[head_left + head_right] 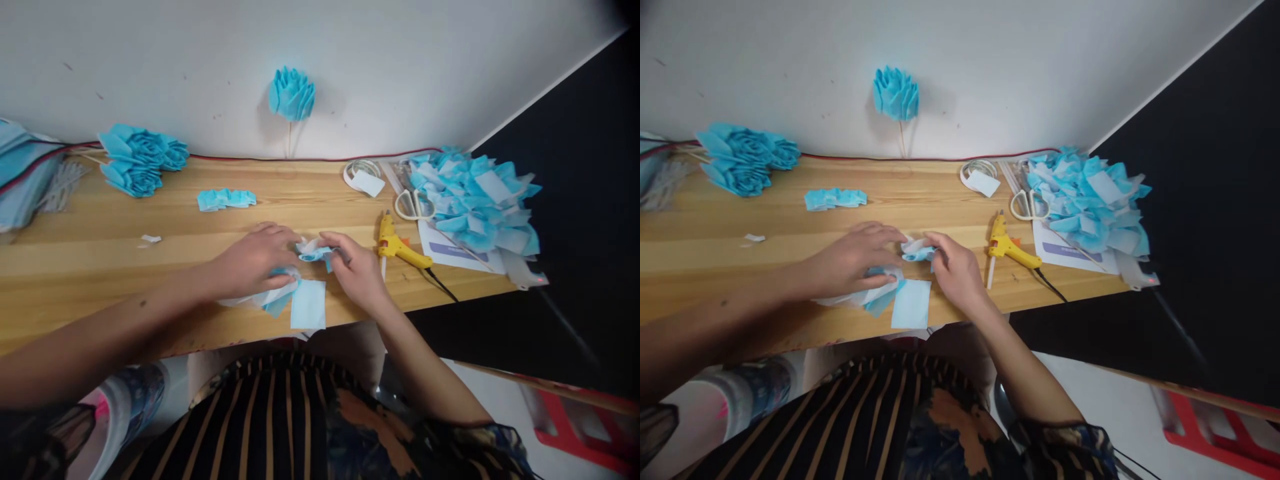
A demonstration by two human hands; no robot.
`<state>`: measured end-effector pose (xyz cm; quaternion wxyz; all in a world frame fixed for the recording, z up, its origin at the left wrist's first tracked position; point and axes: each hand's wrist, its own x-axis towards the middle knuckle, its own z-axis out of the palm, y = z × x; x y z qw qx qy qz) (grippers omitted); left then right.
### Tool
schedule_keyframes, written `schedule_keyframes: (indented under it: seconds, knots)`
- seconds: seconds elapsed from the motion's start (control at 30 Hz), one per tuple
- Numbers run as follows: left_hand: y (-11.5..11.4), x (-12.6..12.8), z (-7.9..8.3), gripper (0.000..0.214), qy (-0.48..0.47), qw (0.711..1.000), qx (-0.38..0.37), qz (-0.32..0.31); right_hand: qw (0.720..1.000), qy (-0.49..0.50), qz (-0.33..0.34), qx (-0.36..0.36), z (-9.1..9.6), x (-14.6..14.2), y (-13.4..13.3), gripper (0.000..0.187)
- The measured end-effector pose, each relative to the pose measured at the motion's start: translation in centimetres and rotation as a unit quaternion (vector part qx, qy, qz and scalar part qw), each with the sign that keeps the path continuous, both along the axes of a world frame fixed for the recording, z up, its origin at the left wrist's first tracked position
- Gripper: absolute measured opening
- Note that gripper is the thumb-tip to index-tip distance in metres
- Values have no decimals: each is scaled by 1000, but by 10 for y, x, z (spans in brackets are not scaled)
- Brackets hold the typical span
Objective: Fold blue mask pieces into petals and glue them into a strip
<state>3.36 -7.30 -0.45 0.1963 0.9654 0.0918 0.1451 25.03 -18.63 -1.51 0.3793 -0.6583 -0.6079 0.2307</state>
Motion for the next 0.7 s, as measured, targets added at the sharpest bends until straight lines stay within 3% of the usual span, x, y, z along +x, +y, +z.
schedule_keyframes:
  seconds: [0.07,0.17,0.3,0.43,0.57,0.7]
  knots:
    - [1,0,2,19,-20,999,-32,11,993,111,-34,-19,-1,8,3,36]
    - [2,3,13,23,-78,988,-111,73,976,213,-34,-39,3,12,7,38]
    - [4,15,21,55,-87,978,-155,113,975,216,-17,-43,13,9,13,40]
    - [8,30,14,78,-64,967,-215,117,977,208,-2,-36,19,7,19,38]
    - [9,35,8,66,-89,938,-308,135,974,225,-6,-28,16,8,22,37]
    - [12,31,11,56,-144,916,-347,140,965,259,-13,-45,13,11,24,38]
